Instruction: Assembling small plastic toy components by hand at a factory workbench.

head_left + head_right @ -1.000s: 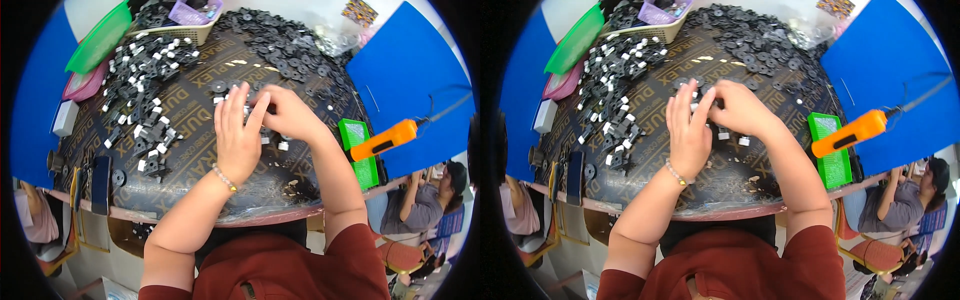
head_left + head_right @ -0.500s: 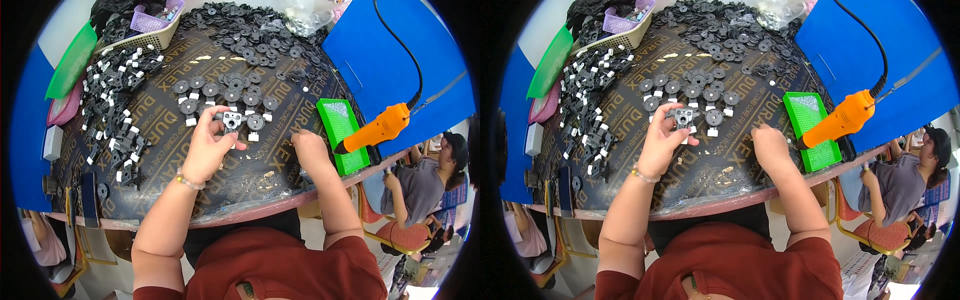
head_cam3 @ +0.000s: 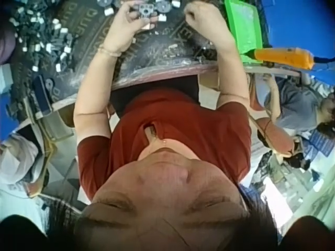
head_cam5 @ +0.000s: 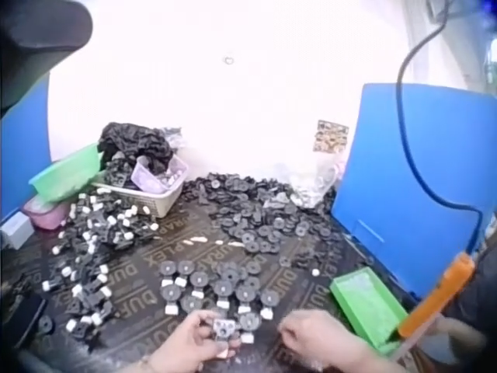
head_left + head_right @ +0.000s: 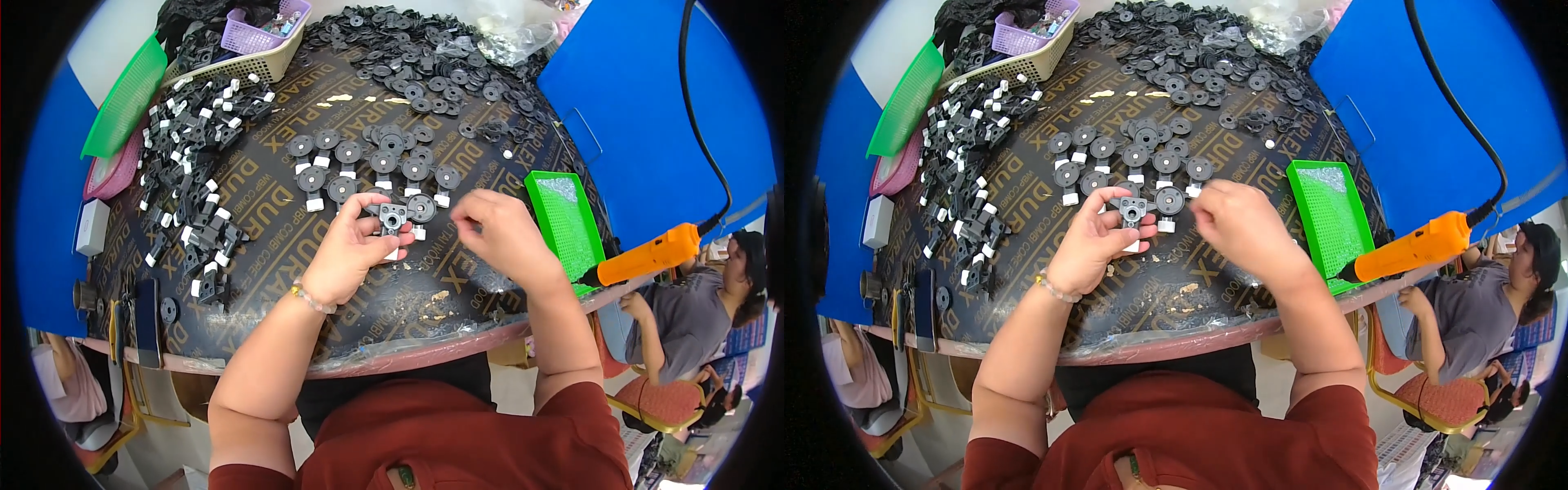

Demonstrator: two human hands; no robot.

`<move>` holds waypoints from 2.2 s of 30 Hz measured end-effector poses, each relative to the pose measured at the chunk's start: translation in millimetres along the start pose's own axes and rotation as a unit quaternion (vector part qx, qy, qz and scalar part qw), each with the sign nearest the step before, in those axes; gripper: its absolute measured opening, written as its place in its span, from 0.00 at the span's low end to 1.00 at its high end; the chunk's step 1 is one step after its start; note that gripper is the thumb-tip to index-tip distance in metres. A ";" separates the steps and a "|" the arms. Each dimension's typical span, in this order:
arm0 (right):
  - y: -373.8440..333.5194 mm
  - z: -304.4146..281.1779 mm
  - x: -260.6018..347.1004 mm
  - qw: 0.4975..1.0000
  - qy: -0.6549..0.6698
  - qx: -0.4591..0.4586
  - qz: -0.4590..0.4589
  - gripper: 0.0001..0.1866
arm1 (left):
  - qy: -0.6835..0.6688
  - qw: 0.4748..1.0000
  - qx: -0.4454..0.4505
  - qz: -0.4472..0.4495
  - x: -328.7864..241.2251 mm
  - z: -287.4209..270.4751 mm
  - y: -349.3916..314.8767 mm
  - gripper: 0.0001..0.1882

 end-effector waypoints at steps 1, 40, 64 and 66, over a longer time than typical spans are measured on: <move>8.9 -4.1 20.0 0.997 0.020 -0.048 -0.063 0.05 | 0.001 1.000 0.009 -0.006 0.8 2.2 0.4 0.27; 84.0 47.7 -8.0 0.987 0.154 0.015 0.030 0.23 | -0.145 0.983 -0.110 0.021 -14.9 -24.3 6.8 0.17; 80.2 59.8 48.2 0.982 0.168 0.045 -0.073 0.23 | -0.164 0.976 -0.113 0.084 -26.2 -25.5 6.5 0.17; 83.5 62.3 51.6 0.983 0.153 0.031 -0.094 0.23 | -0.144 0.978 -0.124 0.083 -26.1 -25.1 6.3 0.18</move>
Point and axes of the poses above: each hand's wrist, its own y-axis towards the middle knuckle, its own z-axis out of the palm, x = y × z, the point moved 7 cm from there along y, towards the middle knuckle, and after that the axes turned 11 degrees about -x, right-handed, at the moved point
